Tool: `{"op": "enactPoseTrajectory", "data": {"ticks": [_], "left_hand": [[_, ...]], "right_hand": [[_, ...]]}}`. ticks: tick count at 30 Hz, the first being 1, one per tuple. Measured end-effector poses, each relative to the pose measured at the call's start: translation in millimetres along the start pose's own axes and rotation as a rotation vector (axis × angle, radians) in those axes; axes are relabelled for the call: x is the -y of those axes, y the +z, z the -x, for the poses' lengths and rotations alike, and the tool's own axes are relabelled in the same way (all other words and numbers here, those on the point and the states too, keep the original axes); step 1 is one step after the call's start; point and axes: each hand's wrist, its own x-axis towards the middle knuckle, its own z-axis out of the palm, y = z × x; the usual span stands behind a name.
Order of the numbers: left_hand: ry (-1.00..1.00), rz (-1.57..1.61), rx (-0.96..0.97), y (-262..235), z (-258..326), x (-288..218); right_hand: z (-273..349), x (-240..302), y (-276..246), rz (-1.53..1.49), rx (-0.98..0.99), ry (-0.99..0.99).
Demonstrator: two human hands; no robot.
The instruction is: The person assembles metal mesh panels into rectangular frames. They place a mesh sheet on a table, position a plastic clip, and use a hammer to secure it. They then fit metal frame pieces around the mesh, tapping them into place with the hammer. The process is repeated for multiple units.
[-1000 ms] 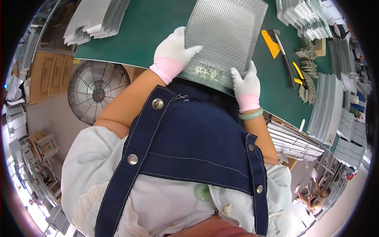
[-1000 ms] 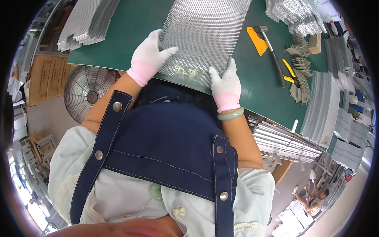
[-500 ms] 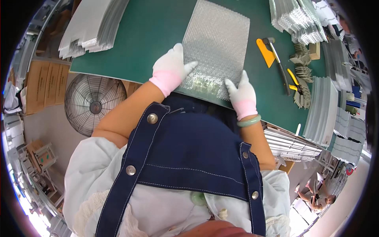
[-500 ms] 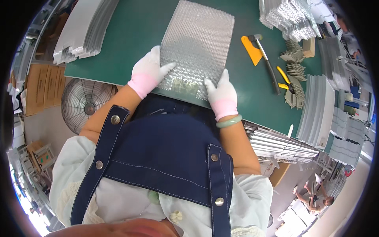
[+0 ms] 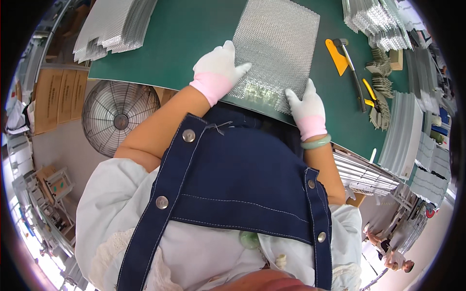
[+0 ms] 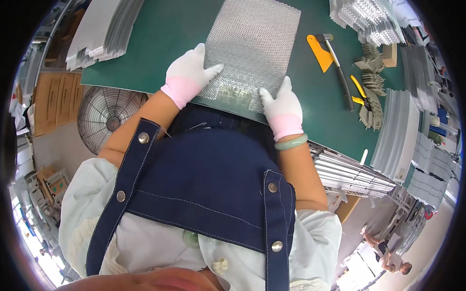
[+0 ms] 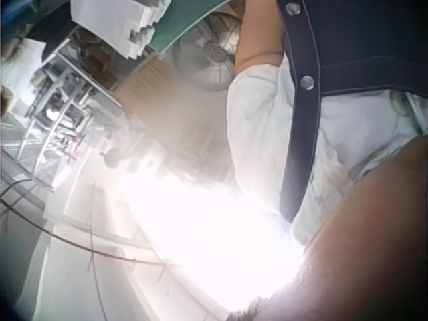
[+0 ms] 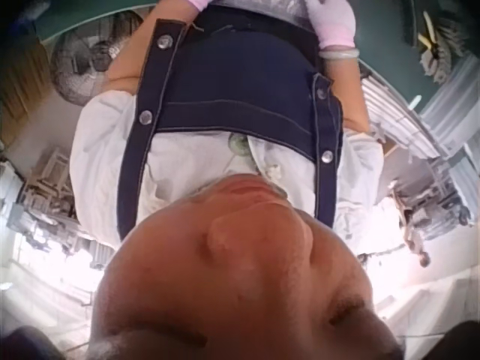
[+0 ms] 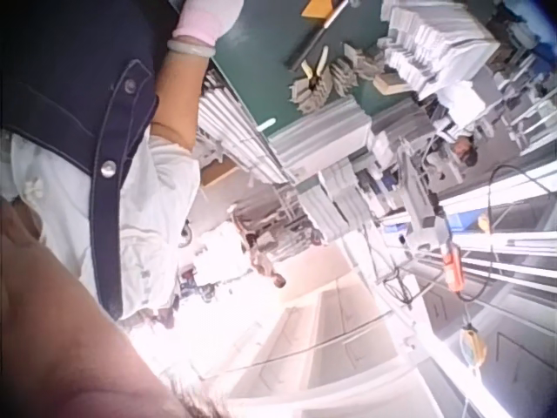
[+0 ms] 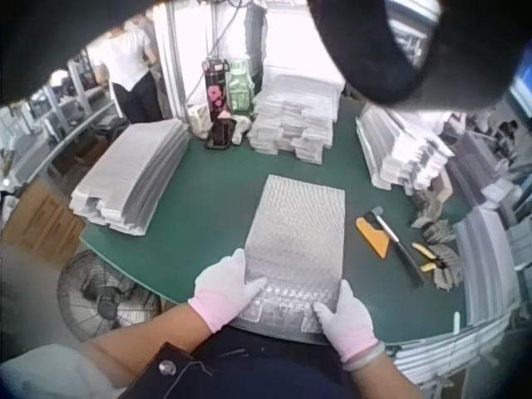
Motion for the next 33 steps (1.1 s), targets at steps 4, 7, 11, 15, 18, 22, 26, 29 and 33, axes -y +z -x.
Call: {"op": "enactPoseTrajectory", "data": {"ticks": [4,7,11,15,18,22,26,29,33], "left_hand": [[-0.086,-0.141,-0.12,-7.2,5.2,-11.1],[-0.031,-0.039,-0.063,-3.3,3.7,-3.4],[-0.055,0.058,0.098,-20.0,-1.6,-1.4],[-0.032,-0.037,0.112,-19.0,5.6,-3.8],[-0.039,-0.223,0.004,-23.5,11.7,-14.1],[0.269,-0.058,-0.116,-2.6,27.7,-10.8],[0.65,0.024,-0.105,4.9,68.8,1.4],[0.648,-0.184,-0.077,5.6,79.8,-12.5],[0.663,-0.225,-0.077,9.8,73.0,-14.8]], "right_hand": [[2.4,19.8,-24.9,0.133,0.039,0.138],[2.7,5.8,-6.2,0.052,-0.074,-0.03],[-2.3,-0.8,-7.9,0.015,0.004,-0.065],[0.9,4.2,-14.2,0.058,0.021,-0.095],[9.0,26.1,-25.5,0.268,-0.064,-0.031],[22.0,7.1,19.3,0.165,-0.321,-0.458],[51.5,8.0,12.9,0.001,-0.367,-0.621],[58.7,3.9,15.8,0.014,-0.411,-0.623],[11.5,-35.1,-31.9,-0.044,-0.111,-0.632]]}}
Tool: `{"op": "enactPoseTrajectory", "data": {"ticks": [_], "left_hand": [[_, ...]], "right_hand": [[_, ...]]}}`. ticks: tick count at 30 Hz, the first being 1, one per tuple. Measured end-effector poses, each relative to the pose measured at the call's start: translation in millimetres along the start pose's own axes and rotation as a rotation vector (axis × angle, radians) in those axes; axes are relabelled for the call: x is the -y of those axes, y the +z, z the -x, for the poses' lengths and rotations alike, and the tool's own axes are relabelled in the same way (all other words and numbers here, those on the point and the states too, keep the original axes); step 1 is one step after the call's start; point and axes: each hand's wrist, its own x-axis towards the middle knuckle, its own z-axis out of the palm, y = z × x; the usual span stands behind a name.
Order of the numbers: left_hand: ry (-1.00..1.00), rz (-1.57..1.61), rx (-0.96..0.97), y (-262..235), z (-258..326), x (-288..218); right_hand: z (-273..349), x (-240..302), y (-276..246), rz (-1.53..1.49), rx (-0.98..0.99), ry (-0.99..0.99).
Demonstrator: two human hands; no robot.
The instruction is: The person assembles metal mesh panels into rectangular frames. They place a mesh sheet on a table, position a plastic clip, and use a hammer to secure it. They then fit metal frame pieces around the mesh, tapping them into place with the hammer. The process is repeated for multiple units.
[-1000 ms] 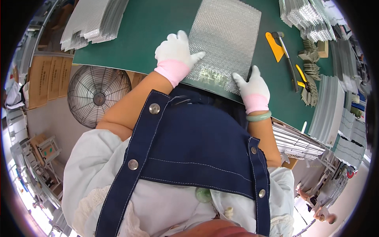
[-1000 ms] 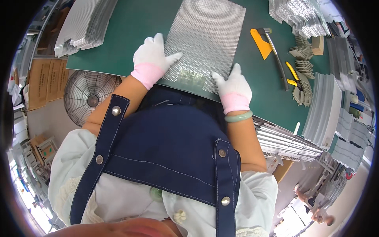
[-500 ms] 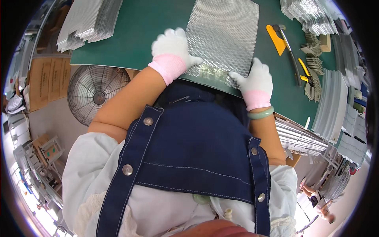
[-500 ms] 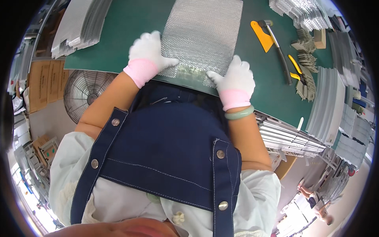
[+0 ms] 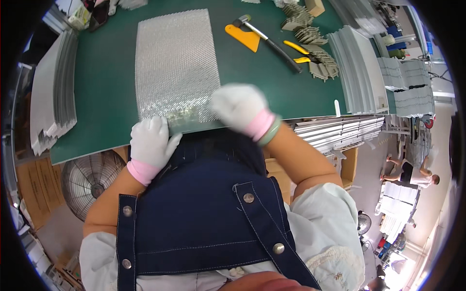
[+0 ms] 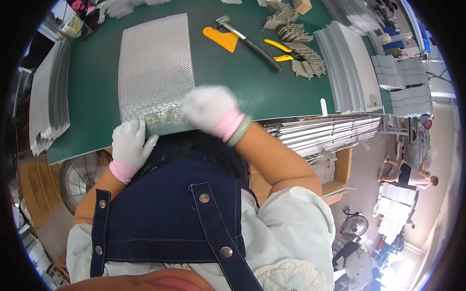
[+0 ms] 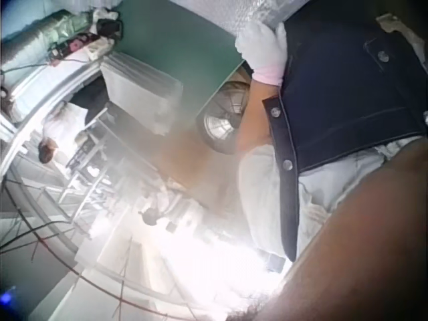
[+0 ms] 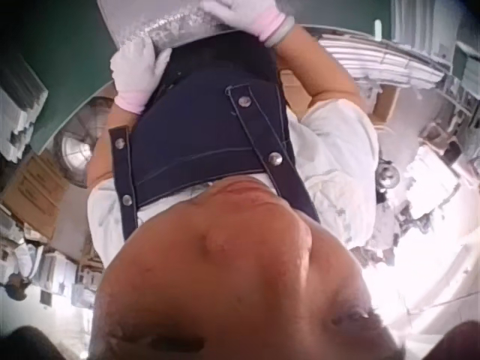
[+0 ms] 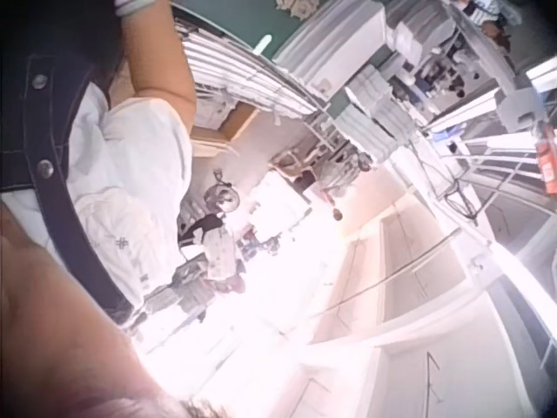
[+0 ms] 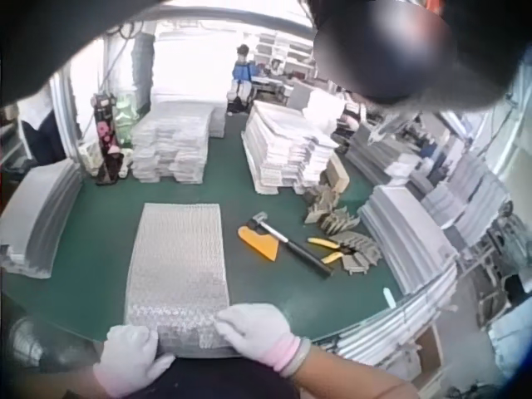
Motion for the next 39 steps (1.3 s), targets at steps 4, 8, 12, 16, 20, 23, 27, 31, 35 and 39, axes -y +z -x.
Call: {"op": "enactPoseTrajectory", "data": {"ticks": [4,8,12,16,20,23,27,31,35,39], "left_hand": [[0.083,0.129,-0.141,-9.1,2.1,1.3],[0.043,0.141,-0.151,-9.3,6.6,-6.9],[0.021,0.134,-0.114,-11.1,8.4,-10.1],[-0.016,0.161,-0.207,-21.9,12.6,-18.7],[-0.207,0.314,-0.287,-32.5,31.9,-27.7],[-0.662,0.936,0.045,-20.8,63.1,-18.2],[-1.071,1.711,0.214,-8.2,64.4,-7.6],[-1.182,1.994,0.234,12.0,45.7,3.7],[-1.103,2.016,0.073,33.3,52.8,-3.3],[-1.033,1.938,0.009,34.7,45.0,-8.7]], "right_hand": [[25.7,-156.7,-85.9,0.275,-0.749,0.698],[29.7,-235.3,-122.9,0.503,-0.434,1.04],[6.6,-268.9,-136.0,0.27,0.154,1.3],[-3.1,-252.4,-139.7,0.377,0.118,1.273],[33.4,-253.7,-137.0,0.205,-0.364,1.033],[65.4,-264.7,-132.2,-0.066,-0.661,0.892],[83.5,-279.1,-132.1,-0.305,-0.627,1.019],[97.3,-294.8,-131.1,0.09,-0.424,1.032],[65.2,-240.9,-125.5,0.19,-0.107,1.064],[94.3,-265.8,-109.6,0.384,-0.179,1.171]]}}
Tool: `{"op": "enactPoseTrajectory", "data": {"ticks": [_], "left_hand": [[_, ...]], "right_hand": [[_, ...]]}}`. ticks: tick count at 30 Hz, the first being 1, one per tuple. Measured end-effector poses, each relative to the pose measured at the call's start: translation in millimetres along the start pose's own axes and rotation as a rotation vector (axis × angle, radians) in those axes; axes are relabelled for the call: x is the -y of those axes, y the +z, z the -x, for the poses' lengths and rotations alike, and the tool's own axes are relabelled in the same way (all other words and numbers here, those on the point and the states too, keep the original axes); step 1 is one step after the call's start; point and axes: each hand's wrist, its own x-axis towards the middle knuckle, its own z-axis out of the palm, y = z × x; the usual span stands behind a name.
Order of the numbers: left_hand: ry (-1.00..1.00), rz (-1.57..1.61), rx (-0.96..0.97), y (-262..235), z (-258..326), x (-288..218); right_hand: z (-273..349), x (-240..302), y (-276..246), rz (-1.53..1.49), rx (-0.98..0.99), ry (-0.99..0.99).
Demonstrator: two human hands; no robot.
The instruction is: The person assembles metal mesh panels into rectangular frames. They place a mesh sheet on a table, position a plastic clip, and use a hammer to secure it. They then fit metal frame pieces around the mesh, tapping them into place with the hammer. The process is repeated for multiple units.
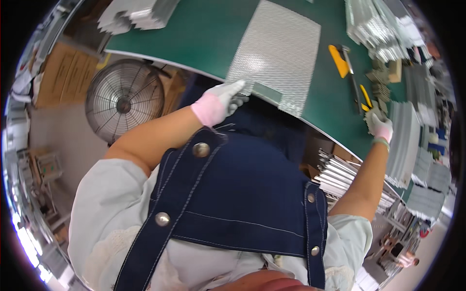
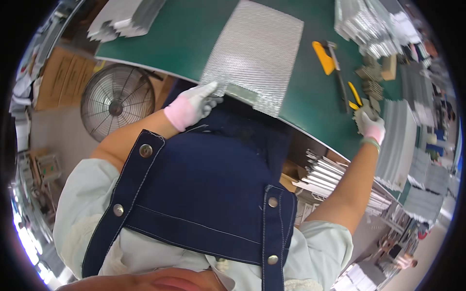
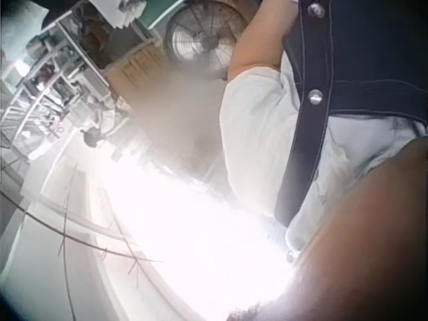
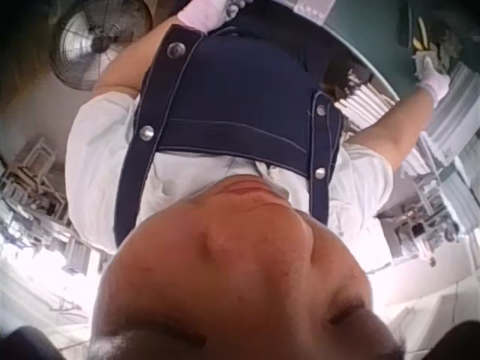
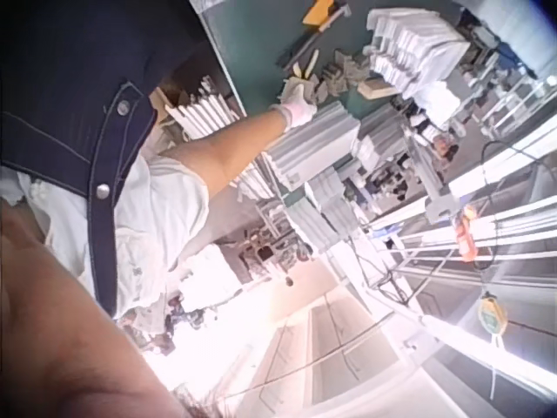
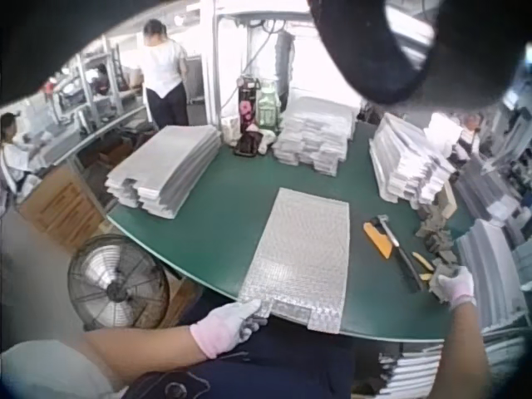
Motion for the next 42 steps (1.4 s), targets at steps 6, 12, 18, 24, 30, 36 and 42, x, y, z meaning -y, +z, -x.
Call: {"op": "enactPoseTrajectory", "data": {"ticks": [6,12,18,24,30,36,42], "left_hand": [[-0.06,0.151,-0.023,-1.7,-8.3,6.3],[0.022,0.041,-0.062,-6.0,-0.1,6.5],[-0.012,0.14,-0.006,-2.8,-2.0,9.3],[0.057,0.129,0.044,-7.9,-1.9,17.5],[0.159,0.173,0.144,-9.6,5.9,20.0],[0.088,0.153,0.121,-16.5,-12.9,18.9],[0.068,0.226,0.087,-18.2,-8.5,20.7]], "right_hand": [[17.1,-14.5,-31.3,-0.273,-0.011,-0.207],[217.1,107.1,-72.8,-1.416,0.341,-0.361],[354.9,174.9,-8.3,-0.761,0.801,-0.766],[350.2,172.0,45.3,-1.165,1.298,-0.043],[338.8,165.0,24.3,-0.843,0.935,-1.266],[307.9,183.9,26.6,-0.666,1.674,-0.818],[318.5,155.9,75.6,-1.191,1.712,-0.139]]}}
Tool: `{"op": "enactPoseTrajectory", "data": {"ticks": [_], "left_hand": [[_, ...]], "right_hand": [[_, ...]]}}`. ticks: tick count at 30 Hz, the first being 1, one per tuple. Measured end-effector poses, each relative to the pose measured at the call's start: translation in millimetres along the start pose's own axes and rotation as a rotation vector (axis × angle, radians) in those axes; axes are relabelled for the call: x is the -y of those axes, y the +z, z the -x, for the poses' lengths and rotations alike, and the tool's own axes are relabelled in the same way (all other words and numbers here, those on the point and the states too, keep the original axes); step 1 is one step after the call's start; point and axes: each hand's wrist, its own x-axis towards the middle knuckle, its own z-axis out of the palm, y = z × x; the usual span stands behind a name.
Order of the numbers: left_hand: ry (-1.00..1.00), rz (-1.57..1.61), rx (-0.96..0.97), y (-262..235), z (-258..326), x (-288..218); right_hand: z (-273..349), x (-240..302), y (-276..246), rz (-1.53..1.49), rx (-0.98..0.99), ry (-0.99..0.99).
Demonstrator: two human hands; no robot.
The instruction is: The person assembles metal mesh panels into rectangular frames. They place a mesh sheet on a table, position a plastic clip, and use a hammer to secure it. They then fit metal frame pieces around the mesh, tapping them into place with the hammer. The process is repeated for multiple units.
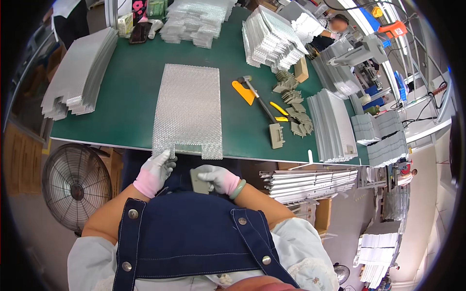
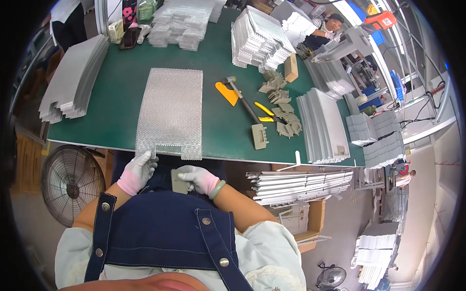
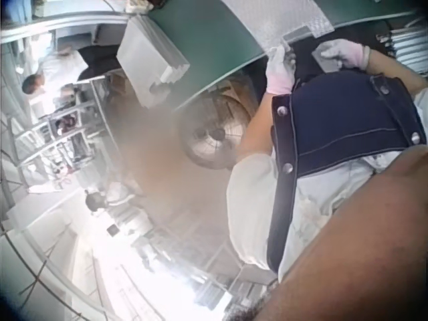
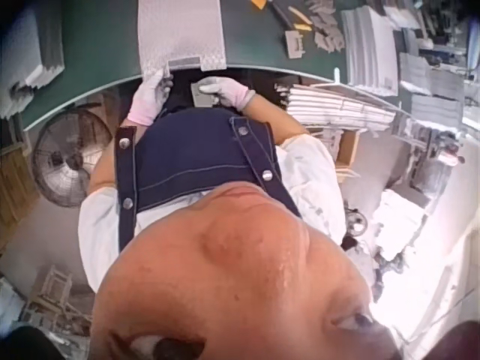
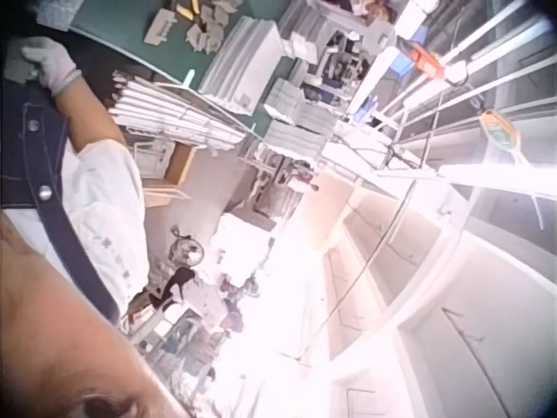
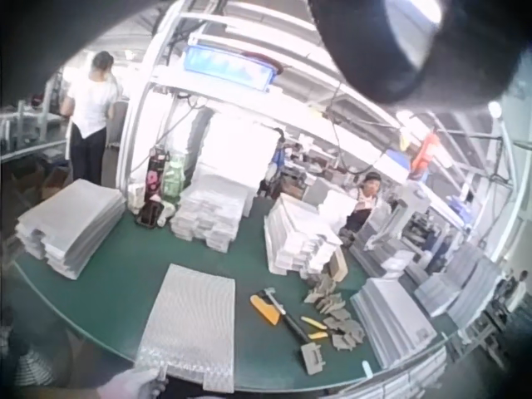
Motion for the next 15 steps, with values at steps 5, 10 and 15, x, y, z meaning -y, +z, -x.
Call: {"op": "enactPoseTrajectory", "data": {"ticks": [5,10,15], "left_hand": [[0.005,-0.007,-0.001,-2.6,1.2,2.4],[0.071,0.027,0.073,-3.4,-1.3,6.1],[0.081,0.035,0.075,-1.3,-1.4,6.0]], "right_hand": [[2.9,-11.1,26.0,-0.439,-0.129,-0.132],[-15.9,-3.4,39.8,-0.381,-0.247,-0.141],[-20.0,-1.3,42.7,-0.327,-0.246,-0.168]]}}
